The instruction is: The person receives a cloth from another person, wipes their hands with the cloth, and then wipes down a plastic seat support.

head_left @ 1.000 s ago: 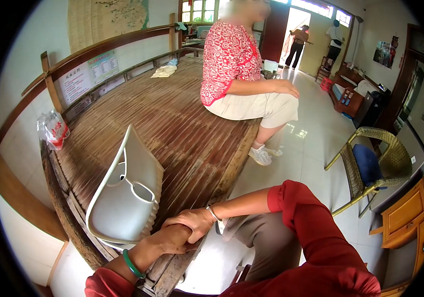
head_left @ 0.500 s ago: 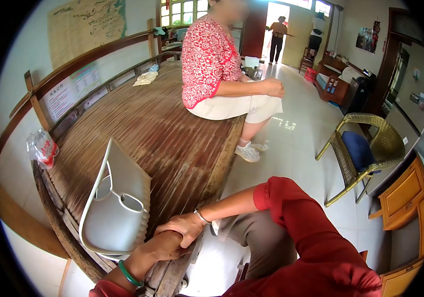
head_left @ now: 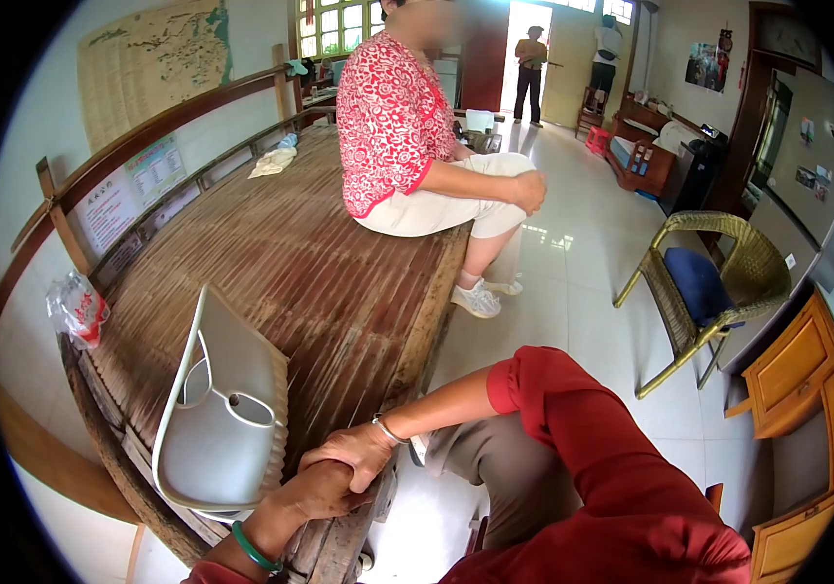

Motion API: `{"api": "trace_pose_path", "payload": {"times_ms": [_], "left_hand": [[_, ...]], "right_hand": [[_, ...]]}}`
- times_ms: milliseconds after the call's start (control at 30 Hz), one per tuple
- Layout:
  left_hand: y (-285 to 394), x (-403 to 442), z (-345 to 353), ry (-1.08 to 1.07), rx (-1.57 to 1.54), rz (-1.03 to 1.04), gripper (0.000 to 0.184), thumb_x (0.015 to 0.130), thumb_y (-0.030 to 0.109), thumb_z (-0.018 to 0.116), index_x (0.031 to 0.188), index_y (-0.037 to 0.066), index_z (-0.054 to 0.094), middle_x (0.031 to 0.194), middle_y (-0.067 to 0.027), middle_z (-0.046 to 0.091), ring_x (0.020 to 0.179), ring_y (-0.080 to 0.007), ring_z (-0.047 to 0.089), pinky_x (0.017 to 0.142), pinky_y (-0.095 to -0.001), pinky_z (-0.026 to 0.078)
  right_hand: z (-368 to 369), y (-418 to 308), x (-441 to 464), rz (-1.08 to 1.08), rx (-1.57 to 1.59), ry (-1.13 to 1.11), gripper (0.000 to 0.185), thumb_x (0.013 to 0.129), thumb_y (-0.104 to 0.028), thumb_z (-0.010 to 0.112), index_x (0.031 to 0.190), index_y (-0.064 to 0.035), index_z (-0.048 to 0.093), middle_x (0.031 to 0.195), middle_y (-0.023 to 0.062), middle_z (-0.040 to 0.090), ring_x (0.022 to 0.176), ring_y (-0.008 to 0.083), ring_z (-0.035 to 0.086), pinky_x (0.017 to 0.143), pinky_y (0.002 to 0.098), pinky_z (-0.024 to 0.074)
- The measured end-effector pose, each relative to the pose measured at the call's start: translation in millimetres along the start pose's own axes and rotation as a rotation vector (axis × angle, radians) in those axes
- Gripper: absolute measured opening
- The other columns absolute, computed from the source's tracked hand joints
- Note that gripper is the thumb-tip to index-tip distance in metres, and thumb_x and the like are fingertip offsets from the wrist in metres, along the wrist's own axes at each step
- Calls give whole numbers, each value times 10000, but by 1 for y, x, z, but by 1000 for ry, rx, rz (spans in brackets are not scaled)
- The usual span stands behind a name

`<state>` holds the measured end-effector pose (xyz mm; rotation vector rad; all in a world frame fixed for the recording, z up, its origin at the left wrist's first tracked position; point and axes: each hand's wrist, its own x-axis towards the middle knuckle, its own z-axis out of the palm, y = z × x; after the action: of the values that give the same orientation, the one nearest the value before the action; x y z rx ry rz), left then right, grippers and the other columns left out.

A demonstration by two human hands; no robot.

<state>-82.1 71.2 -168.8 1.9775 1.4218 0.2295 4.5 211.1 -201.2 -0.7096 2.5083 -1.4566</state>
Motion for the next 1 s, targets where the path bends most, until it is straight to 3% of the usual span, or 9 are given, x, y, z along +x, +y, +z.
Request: {"api": "trace_pose_path", "payload": {"times_ms": [33, 233, 300, 533, 600, 733, 767, 833, 1000], "left_hand": [[0, 0, 0, -1, 0, 0, 441, 807, 223, 720, 1204, 66, 607, 1103, -166, 650, 1035, -318, 614, 895, -386, 480], [-2, 2, 0, -7, -4, 1, 432, 810, 215, 716, 1196, 57, 606, 1100, -168, 648, 1033, -322, 614, 896, -387, 480], [-2, 2, -1, -8, 1, 3, 431, 810, 216, 716, 1195, 57, 606, 1099, -168, 648, 1033, -322, 614, 895, -387, 480], [-3, 2, -1, -10, 8, 8, 427, 810, 218, 715, 1189, 56, 608, 1094, -169, 649, 1030, -324, 614, 893, -388, 481], [-3, 3, -1, -8, 7, 9, 426, 810, 218, 715, 1188, 55, 608, 1093, -169, 650, 1030, -325, 614, 892, -388, 481], [-2, 3, -1, -9, 8, 12, 423, 810, 220, 715, 1185, 54, 609, 1090, -169, 650, 1028, -326, 614, 891, -389, 481], [-3, 4, -1, -9, 9, 11, 423, 810, 220, 715, 1184, 54, 610, 1090, -169, 650, 1028, -326, 613, 891, -389, 481], [-3, 4, -1, -9, 9, 13, 422, 810, 221, 715, 1183, 54, 610, 1088, -170, 650, 1027, -327, 613, 890, -389, 481], [-3, 5, -1, -7, 9, 15, 419, 810, 222, 714, 1179, 53, 612, 1085, -170, 651, 1025, -328, 613, 888, -390, 482]], "right_hand": [[1, 5, 0, -28, -12, 17, 770, 548, -182, 656, 1282, -49, 463, 780, 112, 627, 603, 224, 633, 525, 328, 522], [0, -1, -1, -67, 0, 33, 765, 554, -186, 660, 1280, -49, 464, 790, 106, 626, 593, 204, 623, 521, 318, 514], [-5, -12, -3, 85, 64, -58, 787, 552, -222, 670, 1276, 0, 456, 1116, 218, 606, 1044, 356, 592, 900, 394, 469], [-4, -9, -2, 84, 54, -61, 794, 552, -224, 671, 1282, -4, 452, 1114, 216, 608, 1042, 356, 595, 900, 391, 471], [1, 0, 1, -85, -25, 42, 775, 546, -179, 657, 1284, -46, 461, 818, 121, 631, 643, 220, 634, 555, 326, 527], [0, 0, 0, -45, -5, 21, 774, 551, -175, 658, 1287, -44, 458, 800, 120, 631, 605, 211, 628, 519, 318, 522], [-2, -5, -2, 19, 32, -20, 788, 549, -197, 666, 1286, -21, 452, 960, 165, 618, 828, 278, 611, 714, 351, 495], [-6, -14, -3, 84, 70, -61, 804, 547, -218, 674, 1286, 2, 447, 1120, 211, 606, 1050, 345, 594, 909, 384, 468], [-5, -14, -3, 90, 74, -61, 802, 546, -209, 666, 1287, 6, 445, 1125, 210, 601, 1057, 340, 589, 914, 381, 466]]}}
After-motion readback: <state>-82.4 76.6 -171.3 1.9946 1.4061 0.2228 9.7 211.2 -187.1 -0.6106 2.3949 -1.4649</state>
